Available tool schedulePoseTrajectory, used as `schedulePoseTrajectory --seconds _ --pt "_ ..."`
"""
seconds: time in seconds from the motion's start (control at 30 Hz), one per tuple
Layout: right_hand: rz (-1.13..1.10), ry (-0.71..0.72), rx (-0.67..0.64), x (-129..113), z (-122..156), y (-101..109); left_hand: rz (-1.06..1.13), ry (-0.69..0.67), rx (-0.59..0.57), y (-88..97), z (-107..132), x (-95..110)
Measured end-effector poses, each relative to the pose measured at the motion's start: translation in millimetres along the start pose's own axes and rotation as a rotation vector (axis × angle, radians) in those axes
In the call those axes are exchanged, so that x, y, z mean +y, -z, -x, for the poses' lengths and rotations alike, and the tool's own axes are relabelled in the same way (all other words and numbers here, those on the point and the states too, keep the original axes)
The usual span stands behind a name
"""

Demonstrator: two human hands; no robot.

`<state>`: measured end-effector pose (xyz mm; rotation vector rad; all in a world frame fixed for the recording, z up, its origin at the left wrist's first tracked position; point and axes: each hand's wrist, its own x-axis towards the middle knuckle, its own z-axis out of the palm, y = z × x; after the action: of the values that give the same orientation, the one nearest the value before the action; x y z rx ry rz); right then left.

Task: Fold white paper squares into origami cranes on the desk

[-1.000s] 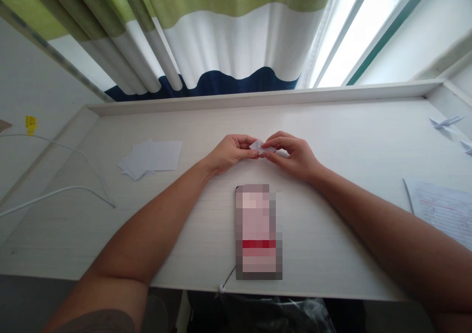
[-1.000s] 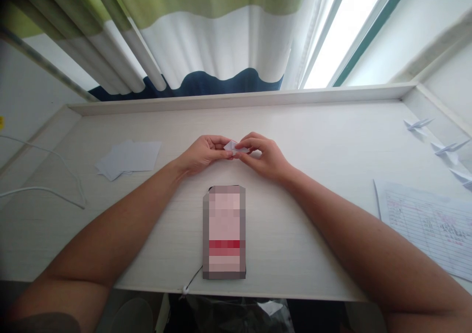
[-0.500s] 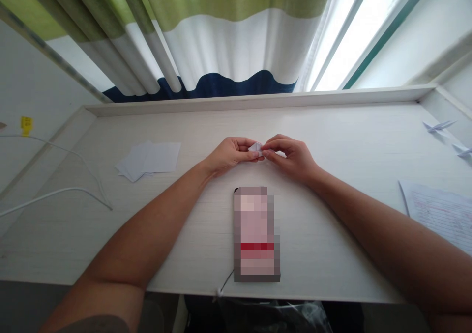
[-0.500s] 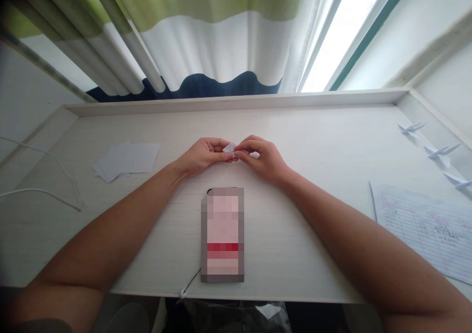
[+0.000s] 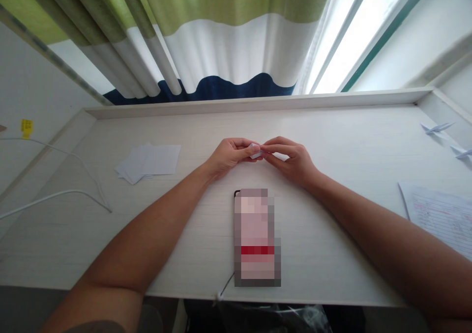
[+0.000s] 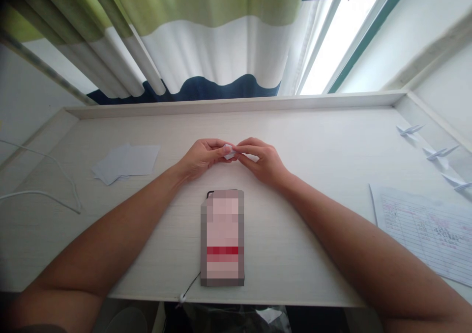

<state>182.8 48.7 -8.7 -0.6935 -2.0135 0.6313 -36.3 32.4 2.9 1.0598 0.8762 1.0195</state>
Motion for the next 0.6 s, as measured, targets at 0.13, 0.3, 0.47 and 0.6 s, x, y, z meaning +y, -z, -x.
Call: schedulePoseTrajectory --seconds 0.13,0.3,0.47,0.6 --pt "0.036 0.021 -0.020 3.9 1.8 -0.7 0.007 0.003 0.009 0.1 -0.4 -1.3" --pt "0.050 0.010 -0.025 4.9 2.4 -1.8 -0.007 0.010 -0.005 1.1 -1.4 -2.3" --pt "0.010 -0.034 -0.023 -0.9 -0.2 0.2 -0.016 0.011 -0.017 -0.5 -0.8 -4.0" --pt "-0.070 -0.153 -0.023 -3.5 -2.4 1.2 -0.052 0.021 -0.032 -2.6 0.3 -4.9"
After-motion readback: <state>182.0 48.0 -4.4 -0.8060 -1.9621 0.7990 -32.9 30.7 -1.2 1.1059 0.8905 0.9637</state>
